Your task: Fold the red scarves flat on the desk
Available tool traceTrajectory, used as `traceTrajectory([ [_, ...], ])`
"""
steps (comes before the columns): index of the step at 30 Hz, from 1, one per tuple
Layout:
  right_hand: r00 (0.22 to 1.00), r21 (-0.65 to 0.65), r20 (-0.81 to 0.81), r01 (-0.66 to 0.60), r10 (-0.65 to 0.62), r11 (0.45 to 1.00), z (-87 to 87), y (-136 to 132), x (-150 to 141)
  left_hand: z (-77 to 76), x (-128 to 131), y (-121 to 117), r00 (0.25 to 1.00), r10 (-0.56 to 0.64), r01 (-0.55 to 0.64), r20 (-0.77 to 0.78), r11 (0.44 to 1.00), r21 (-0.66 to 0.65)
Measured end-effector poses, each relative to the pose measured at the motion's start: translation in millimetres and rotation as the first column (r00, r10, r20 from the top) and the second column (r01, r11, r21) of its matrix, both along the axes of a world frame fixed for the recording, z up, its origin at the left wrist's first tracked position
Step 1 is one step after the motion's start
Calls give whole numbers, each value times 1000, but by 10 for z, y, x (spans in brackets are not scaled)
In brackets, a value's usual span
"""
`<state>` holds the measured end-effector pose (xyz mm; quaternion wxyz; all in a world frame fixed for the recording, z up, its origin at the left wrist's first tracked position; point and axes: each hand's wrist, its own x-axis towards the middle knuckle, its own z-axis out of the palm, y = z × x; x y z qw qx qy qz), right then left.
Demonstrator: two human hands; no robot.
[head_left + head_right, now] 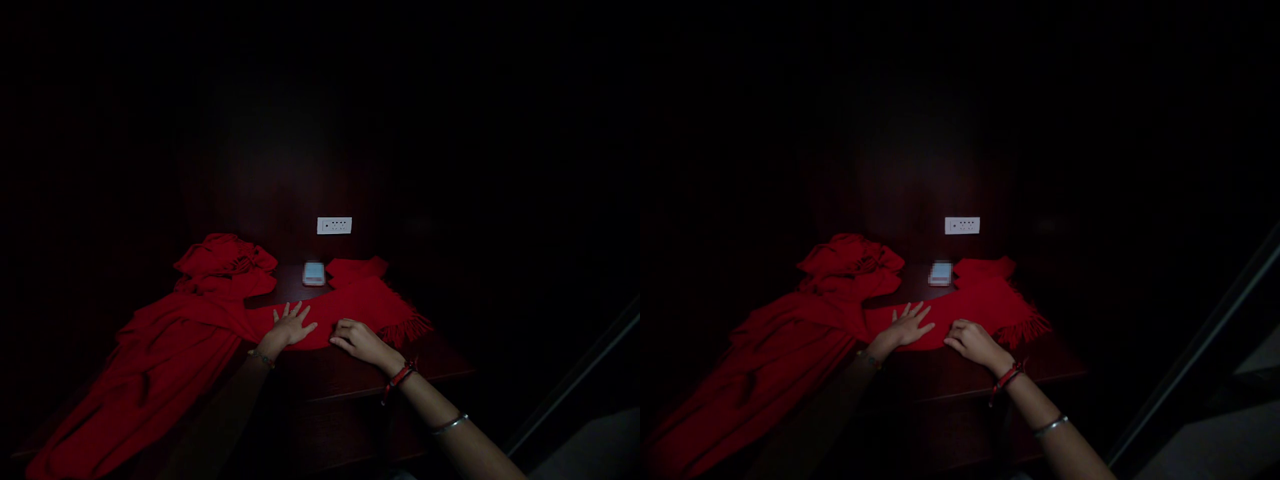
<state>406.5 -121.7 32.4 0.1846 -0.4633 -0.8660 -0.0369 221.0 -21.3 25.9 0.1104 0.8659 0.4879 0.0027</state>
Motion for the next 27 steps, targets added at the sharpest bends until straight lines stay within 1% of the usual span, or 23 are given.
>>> traceTrajectory([
  [2, 999, -29, -39, 6, -7, 1000, 61, 119, -6, 1, 0, 3, 1000, -12, 12, -3, 1000, 1],
  [3, 997, -30, -63, 31, -33, 999, 90, 197, -16, 4, 4, 8, 1000, -20, 20, -6, 1000, -3],
  [6, 981, -27, -95, 167, -169, 986, 118, 450, -72, 22, 1, 42, 1000, -14, 14, -2, 1000, 3],
  [7, 974, -51, -77, 211, -215, 976, 100, 524, -92, 30, -14, 59, 1000, 3, -3, 9, 1000, 20],
  [9, 958, -145, -18, 282, -288, 948, 30, 631, -119, 49, -74, 101, 997, 61, -65, 43, 995, 82],
  [12, 946, -282, 37, 320, -323, 905, -95, 680, -120, 79, -213, 193, 983, 155, -169, 100, 974, 154],
  [13, 947, -301, 40, 317, -320, 899, -127, 672, -114, 89, -257, 234, 978, 174, -191, 114, 969, 159],
  [15, 947, -283, 25, 314, -320, 906, -168, 641, -104, 116, -319, 331, 974, 187, -205, 129, 969, 141],
  [17, 944, -226, -11, 320, -331, 920, -188, 606, -101, 157, -332, 447, 976, 171, -184, 137, 978, 94],
  [20, 941, -163, -66, 317, -331, 934, -203, 579, -108, 250, -256, 633, 982, 104, -102, 155, 995, -21],
  [24, 939, -164, -98, 312, -330, 936, -206, 579, -116, 380, -61, 840, 984, 15, 12, 180, 989, -148],
  [27, 935, -172, -110, 316, -337, 933, -197, 576, -120, 425, 59, 958, 981, -13, 51, 194, 980, -191],
])
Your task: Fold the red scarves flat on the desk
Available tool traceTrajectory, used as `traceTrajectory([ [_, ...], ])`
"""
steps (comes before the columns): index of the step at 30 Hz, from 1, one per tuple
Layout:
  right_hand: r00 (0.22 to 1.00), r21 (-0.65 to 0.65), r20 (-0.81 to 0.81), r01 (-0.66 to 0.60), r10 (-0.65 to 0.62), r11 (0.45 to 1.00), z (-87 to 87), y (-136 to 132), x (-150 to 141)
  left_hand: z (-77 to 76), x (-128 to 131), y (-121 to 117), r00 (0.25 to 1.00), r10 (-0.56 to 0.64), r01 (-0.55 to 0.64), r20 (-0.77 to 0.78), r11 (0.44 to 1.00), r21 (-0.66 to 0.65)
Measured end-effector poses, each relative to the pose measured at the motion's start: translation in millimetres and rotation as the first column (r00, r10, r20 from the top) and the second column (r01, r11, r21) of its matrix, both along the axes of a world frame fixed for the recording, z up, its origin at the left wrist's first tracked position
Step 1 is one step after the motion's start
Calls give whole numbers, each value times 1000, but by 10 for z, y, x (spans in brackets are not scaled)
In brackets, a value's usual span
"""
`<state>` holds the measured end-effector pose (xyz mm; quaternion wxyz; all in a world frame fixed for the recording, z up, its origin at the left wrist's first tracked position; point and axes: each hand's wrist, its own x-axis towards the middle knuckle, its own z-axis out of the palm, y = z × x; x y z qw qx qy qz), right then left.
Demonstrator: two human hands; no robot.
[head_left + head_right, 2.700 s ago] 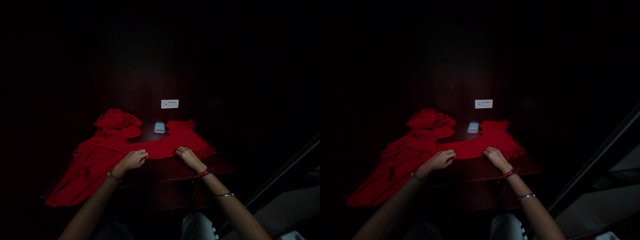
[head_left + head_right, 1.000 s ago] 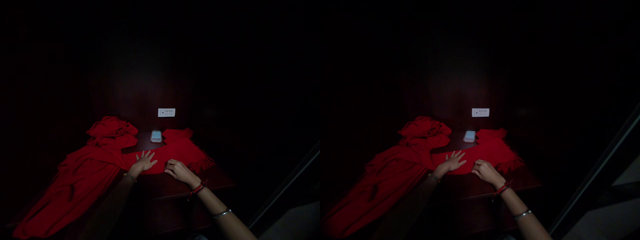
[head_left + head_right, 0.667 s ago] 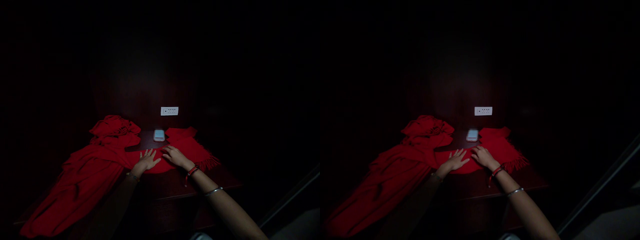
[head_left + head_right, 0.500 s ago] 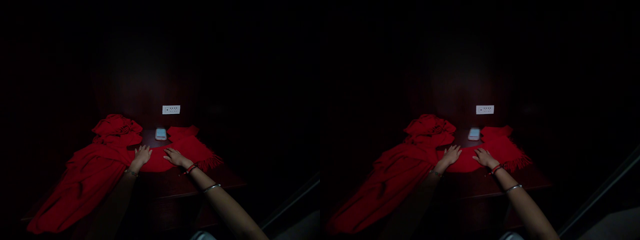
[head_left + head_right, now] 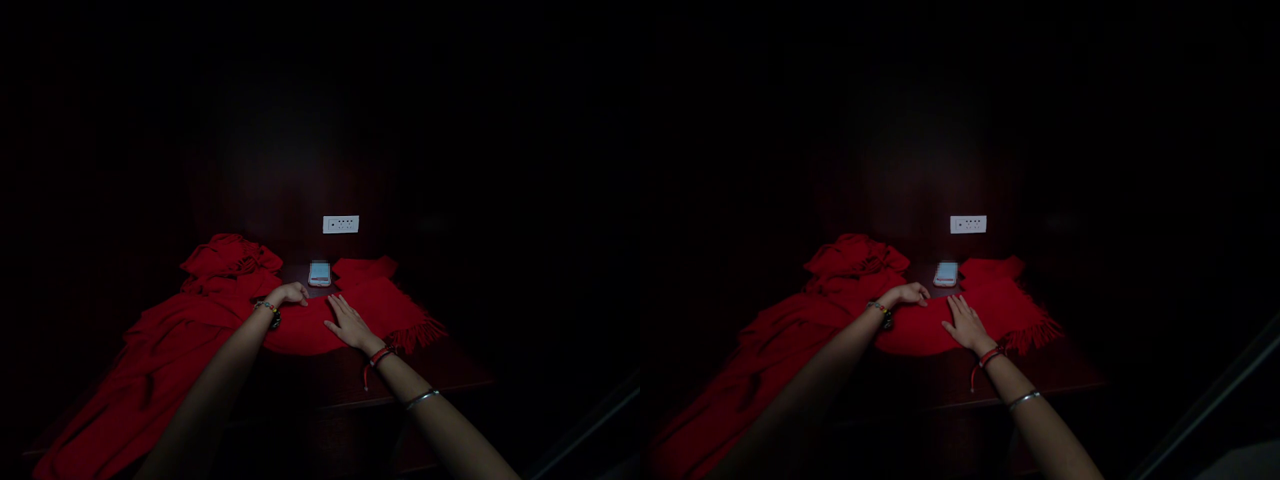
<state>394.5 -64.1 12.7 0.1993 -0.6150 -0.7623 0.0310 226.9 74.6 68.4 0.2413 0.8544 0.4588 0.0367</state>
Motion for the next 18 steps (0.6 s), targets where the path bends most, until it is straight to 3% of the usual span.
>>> traceTrajectory([
  [7, 1000, -24, -15, 11, -11, 1000, 16, -13, -14, -65, -26, 159, 997, 46, -48, 67, 998, 28],
  [12, 1000, -31, -1, 20, -20, 999, 16, -13, -23, -136, -79, 145, 996, 12, -10, 83, 1000, -19],
  [18, 998, -72, 27, 61, -60, 996, -5, 3, -14, -62, -191, 153, 1000, -31, 31, 5, 992, -119],
])
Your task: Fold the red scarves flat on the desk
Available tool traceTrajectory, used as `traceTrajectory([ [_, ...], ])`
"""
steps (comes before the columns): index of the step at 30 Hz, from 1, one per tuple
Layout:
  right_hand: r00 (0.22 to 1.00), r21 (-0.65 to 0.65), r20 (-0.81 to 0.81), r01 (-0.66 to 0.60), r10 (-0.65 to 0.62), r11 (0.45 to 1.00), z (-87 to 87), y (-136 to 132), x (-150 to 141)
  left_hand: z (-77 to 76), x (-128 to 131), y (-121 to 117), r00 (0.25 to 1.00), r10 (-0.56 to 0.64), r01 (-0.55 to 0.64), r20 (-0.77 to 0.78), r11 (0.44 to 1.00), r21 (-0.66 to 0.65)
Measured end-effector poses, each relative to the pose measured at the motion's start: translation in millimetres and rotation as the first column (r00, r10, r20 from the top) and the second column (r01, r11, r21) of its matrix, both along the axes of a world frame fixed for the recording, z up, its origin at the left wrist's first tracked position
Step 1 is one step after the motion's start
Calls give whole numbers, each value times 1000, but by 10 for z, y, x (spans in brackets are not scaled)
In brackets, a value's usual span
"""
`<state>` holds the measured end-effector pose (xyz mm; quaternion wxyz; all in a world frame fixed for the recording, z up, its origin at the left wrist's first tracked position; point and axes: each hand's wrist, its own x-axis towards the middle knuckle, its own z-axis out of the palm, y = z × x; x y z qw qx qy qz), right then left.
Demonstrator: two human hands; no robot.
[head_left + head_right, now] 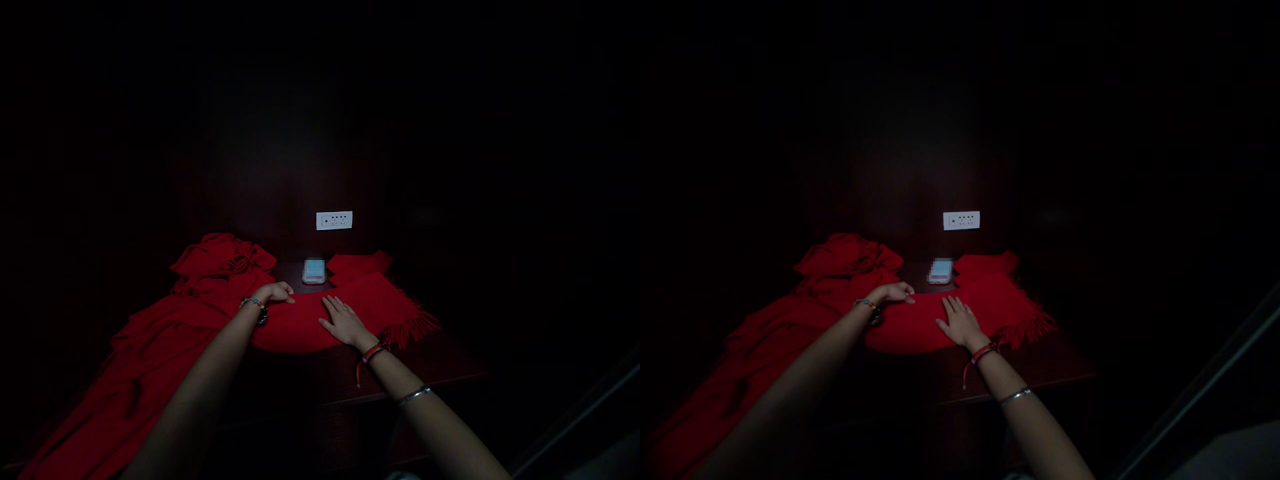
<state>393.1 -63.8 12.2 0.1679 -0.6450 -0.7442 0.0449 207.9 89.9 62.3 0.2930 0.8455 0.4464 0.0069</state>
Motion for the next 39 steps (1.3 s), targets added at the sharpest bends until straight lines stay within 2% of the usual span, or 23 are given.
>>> traceTrajectory([
  [7, 1000, -16, 16, 5, -5, 1000, 10, -7, 23, 118, -70, -28, 997, -31, 27, -75, 998, -55],
  [14, 999, 2, 34, -5, 5, 1000, 8, -37, 18, 84, 12, 20, 990, 69, -47, -126, 985, 168],
  [19, 999, 76, 41, -28, 25, 997, 21, -51, 20, 30, 17, -81, 988, 84, -49, -131, 966, 252],
  [21, 995, 148, 39, -93, 88, 985, 42, -66, 4, 8, 15, -168, 988, 77, -36, -135, 957, 287],
  [23, 978, 215, 36, -208, 205, 954, 71, -93, -24, -24, 14, -289, 986, 92, -39, -137, 938, 344],
  [27, 903, 243, -7, -414, 429, 877, 140, -171, -78, -116, -25, -641, 984, 134, -62, -117, 874, 483],
  [29, 871, 230, -45, -468, 490, 853, 172, -209, -84, -155, -95, -849, 992, 98, -37, -79, 825, 564],
  [31, 841, 199, -70, -516, 537, 833, 193, -235, -78, -185, -204, -1042, 999, -18, 34, -34, 804, 593],
  [34, 821, 152, -68, -553, 567, 819, 202, -258, -70, -216, -405, -1256, 972, -236, 210, -13, 839, 502],
  [37, 824, 146, -51, -553, 564, 820, 198, -283, -81, -220, -554, -1373, 952, -301, 293, -51, 850, 437],
  [39, 820, 151, -43, -560, 571, 815, 200, -305, -92, -194, -588, -1419, 938, -340, 329, -58, 829, 453],
])
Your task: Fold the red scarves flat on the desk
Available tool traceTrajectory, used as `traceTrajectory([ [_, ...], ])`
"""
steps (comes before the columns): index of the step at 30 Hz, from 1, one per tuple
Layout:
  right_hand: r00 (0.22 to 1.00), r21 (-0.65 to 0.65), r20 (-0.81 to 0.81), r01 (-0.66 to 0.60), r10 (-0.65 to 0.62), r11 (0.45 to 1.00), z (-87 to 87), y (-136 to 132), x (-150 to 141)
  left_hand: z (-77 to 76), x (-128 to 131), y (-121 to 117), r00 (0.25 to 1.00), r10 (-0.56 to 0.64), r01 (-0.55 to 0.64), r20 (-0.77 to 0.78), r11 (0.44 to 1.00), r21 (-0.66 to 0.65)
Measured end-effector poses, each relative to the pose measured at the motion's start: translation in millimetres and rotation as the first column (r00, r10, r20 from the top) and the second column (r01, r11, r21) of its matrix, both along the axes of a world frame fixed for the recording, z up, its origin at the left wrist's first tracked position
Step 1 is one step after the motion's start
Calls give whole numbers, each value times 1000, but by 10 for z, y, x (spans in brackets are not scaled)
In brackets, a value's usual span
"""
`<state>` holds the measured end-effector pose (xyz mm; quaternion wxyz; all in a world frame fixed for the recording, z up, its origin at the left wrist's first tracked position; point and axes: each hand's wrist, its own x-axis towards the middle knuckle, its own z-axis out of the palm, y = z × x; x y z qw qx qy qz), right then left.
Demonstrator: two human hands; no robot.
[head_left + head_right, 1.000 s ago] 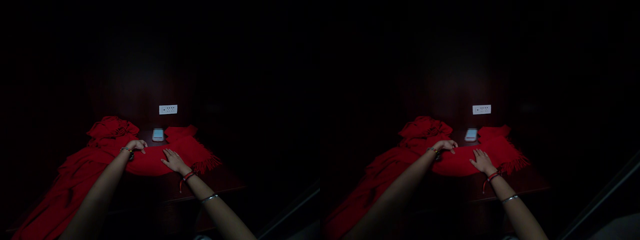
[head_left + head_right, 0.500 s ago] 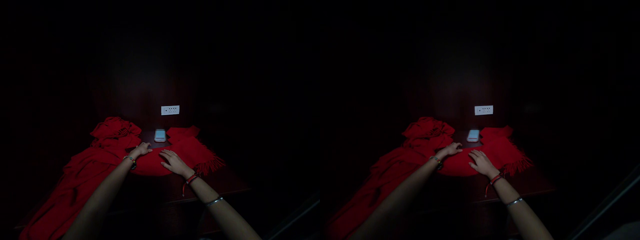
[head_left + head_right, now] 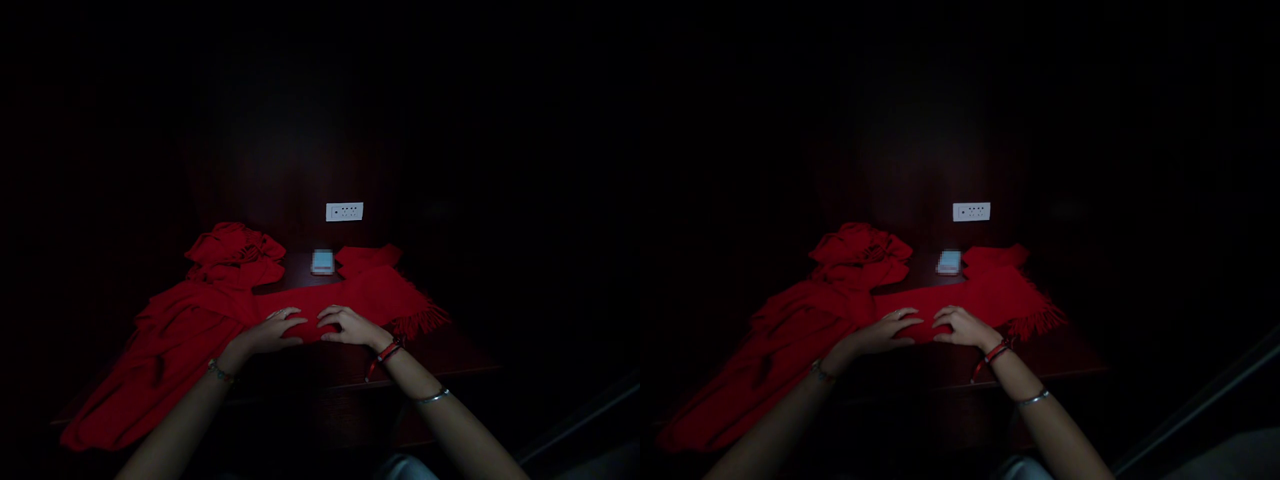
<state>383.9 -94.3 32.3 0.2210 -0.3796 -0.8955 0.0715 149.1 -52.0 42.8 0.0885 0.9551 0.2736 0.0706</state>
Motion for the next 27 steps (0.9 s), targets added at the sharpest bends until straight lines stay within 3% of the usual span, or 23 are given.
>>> traceTrajectory([
  [4, 999, 14, -51, -20, 21, 1000, 9, -28, -2, 69, 42, -37, 989, -125, 121, 74, 991, 57],
  [9, 999, 33, -43, 6, -5, 999, -10, -7, 19, 50, 40, 24, 994, -85, 77, 62, 990, 119],
  [21, 999, 109, 32, -1, -2, 994, -18, -20, 6, 85, -41, 64, 997, -59, 53, 47, 991, 122],
  [27, 998, 133, 47, 21, -28, 991, 19, -55, 4, 115, -78, 80, 989, -18, 4, 147, 996, 90],
])
